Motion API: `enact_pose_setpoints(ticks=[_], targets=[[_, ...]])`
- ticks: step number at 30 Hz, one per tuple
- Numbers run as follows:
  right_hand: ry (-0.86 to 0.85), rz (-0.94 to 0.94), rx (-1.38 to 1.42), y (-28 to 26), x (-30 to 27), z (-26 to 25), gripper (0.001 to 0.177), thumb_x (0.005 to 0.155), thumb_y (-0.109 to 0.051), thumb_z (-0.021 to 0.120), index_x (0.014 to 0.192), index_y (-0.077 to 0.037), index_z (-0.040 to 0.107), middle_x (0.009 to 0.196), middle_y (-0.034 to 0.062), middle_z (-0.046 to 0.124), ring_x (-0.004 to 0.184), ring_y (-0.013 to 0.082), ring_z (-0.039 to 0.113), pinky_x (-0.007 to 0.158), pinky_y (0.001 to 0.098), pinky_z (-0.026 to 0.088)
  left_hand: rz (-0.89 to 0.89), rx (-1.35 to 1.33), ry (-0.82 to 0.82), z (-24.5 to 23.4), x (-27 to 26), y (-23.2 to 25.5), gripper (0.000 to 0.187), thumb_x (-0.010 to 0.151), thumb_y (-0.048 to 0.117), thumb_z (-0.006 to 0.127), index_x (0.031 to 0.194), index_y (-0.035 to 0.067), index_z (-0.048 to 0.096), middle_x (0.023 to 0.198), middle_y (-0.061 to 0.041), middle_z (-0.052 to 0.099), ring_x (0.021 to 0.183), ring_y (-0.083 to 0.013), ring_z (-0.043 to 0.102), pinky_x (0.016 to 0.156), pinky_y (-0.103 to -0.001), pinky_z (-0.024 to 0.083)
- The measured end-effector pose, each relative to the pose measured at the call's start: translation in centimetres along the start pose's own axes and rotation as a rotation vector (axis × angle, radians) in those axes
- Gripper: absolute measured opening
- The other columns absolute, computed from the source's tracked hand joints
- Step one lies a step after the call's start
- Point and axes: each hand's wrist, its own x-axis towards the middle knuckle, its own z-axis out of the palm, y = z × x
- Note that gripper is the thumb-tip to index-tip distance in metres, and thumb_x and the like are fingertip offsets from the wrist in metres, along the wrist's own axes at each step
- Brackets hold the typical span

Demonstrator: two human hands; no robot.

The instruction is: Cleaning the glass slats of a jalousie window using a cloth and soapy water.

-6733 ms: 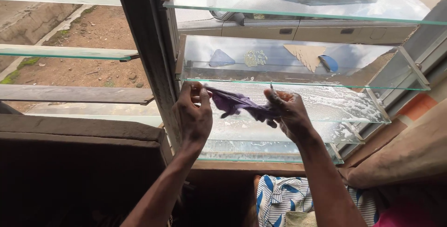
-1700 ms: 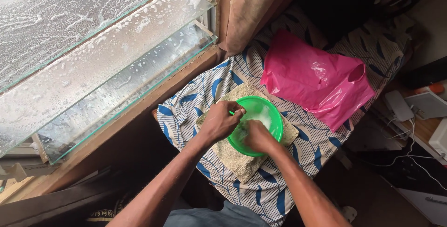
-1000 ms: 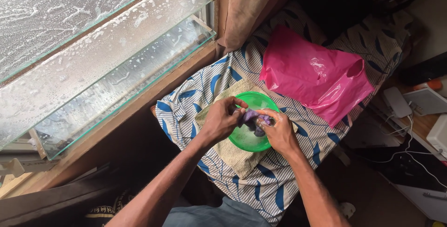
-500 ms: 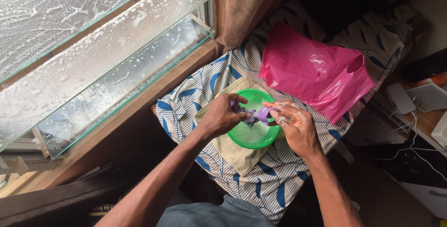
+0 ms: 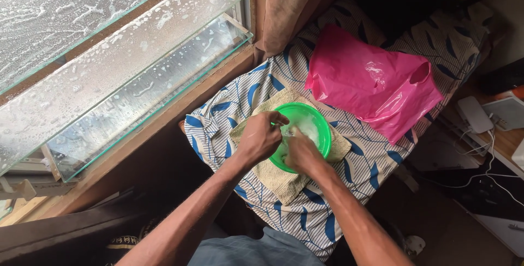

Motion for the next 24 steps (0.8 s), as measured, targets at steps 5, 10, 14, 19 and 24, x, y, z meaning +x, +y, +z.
enact_pose_setpoints(ticks=[5, 10, 14, 19, 24], targets=[[-0.107, -0.004, 0.323, -1.0, -1.4, -4.1, 0.046, 0.076, 0.003, 0.066, 0.122, 0.000, 0.069, 0.125, 0.0247, 0.069, 0.114, 0.0290, 0.071, 0.099, 0.0369, 0.056, -0.051, -0.038, 0.030, -0.6, -0.5, -0.1, 0.034, 0.084, 0.006, 0.053, 0.108, 0.002, 0.077, 0.109, -0.020, 0.077, 0.098, -0.0319, 0.077, 0.092, -0.039, 0.057], [-0.053, -0.160, 1.100, -3.1, -5.2, -9.4, 0.050, 0.076, 0.005, 0.069, 0.126, 0.004, 0.064, 0.119, 0.0159, 0.071, 0.109, 0.0199, 0.071, 0.097, 0.0325, 0.058, -0.121, -0.086, -0.093, -1.6, -1.1, 0.4, 0.040, 0.083, 0.006, 0.049, 0.116, 0.004, 0.073, 0.113, -0.015, 0.077, 0.085, -0.0305, 0.077, 0.081, -0.039, 0.058], [0.026, -0.123, 1.464, -2.8, -5.8, -9.2, 0.050, 0.082, 0.002, 0.069, 0.131, 0.005, 0.062, 0.119, 0.0125, 0.072, 0.107, 0.0176, 0.070, 0.097, 0.0321, 0.057, 0.003, -0.170, -0.241, -0.4, -0.4, -0.8, 0.050, 0.078, 0.006, 0.053, 0.126, 0.000, 0.065, 0.105, -0.018, 0.077, 0.094, -0.0247, 0.075, 0.086, -0.036, 0.057], [0.197, 0.011, 1.425, -2.4, -5.3, -7.0, 0.041, 0.086, -0.002, 0.071, 0.127, 0.006, 0.065, 0.112, 0.0109, 0.073, 0.099, 0.0154, 0.071, 0.090, 0.0302, 0.058, -0.143, -0.329, -0.281, 0.4, -0.4, -0.6, 0.052, 0.077, 0.006, 0.059, 0.128, 0.000, 0.064, 0.101, -0.015, 0.078, 0.087, -0.0235, 0.074, 0.081, -0.036, 0.057], [0.424, 0.126, 0.854, -3.9, -5.6, -6.7, 0.024, 0.084, -0.008, 0.075, 0.108, -0.002, 0.076, 0.088, 0.0043, 0.078, 0.077, 0.0125, 0.072, 0.072, 0.0300, 0.057, -0.172, -0.215, -0.143, 1.6, -0.2, -1.5, 0.040, 0.082, 0.016, 0.082, 0.114, -0.004, 0.071, 0.093, -0.014, 0.079, 0.082, -0.0193, 0.073, 0.075, -0.033, 0.058]])
